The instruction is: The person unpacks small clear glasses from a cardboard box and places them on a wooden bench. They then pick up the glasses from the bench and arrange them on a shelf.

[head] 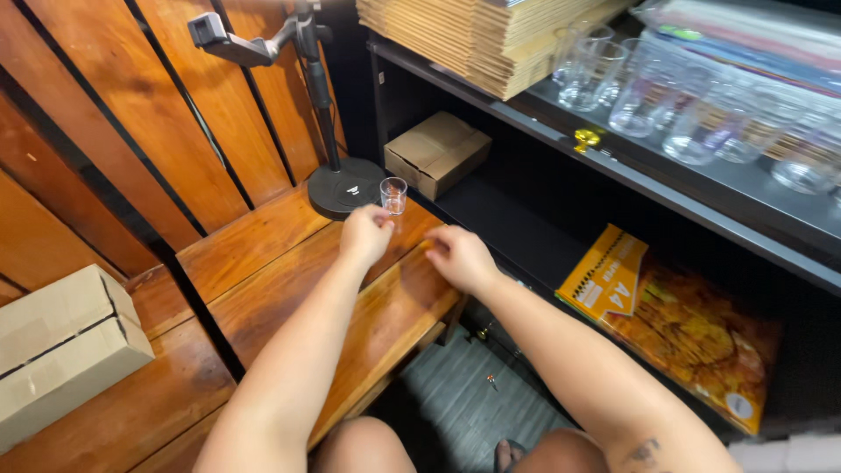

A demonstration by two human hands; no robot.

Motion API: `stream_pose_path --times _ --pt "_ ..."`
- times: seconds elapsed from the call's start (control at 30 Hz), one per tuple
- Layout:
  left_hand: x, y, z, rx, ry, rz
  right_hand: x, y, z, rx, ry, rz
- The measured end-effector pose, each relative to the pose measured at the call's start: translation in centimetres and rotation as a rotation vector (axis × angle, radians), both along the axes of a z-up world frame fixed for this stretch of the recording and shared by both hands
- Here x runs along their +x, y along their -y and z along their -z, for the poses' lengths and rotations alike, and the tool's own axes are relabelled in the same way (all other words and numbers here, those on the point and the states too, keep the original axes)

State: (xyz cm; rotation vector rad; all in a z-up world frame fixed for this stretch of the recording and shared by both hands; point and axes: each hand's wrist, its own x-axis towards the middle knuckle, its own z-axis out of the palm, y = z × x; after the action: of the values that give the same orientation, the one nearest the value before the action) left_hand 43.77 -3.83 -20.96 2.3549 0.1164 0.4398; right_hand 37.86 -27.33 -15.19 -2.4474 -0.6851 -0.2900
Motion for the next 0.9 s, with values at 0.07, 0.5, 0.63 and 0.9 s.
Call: stream_pose_path --times 0.07,0.5,0.63,0.9 --pt "1.5 -0.3 -0.3 0.026 0.059 -0.073 3.3 -1.4 0.5 -0.042 0.021 0.039" --pt "4.2 1.3 1.4 -0.244 0.077 -0.105 10.4 -9.6 3.8 0.198 -0.297 0.228" --pt "4.5 1.0 2.5 -0.232 0.191 -0.163 11.9 -10.1 5.7 0.286 -0.318 0.258" --pt "0.9 2.6 -1.1 -0.369 -0.02 -0.18 8.0 -9.7 3.7 0.411 -0.312 0.36"
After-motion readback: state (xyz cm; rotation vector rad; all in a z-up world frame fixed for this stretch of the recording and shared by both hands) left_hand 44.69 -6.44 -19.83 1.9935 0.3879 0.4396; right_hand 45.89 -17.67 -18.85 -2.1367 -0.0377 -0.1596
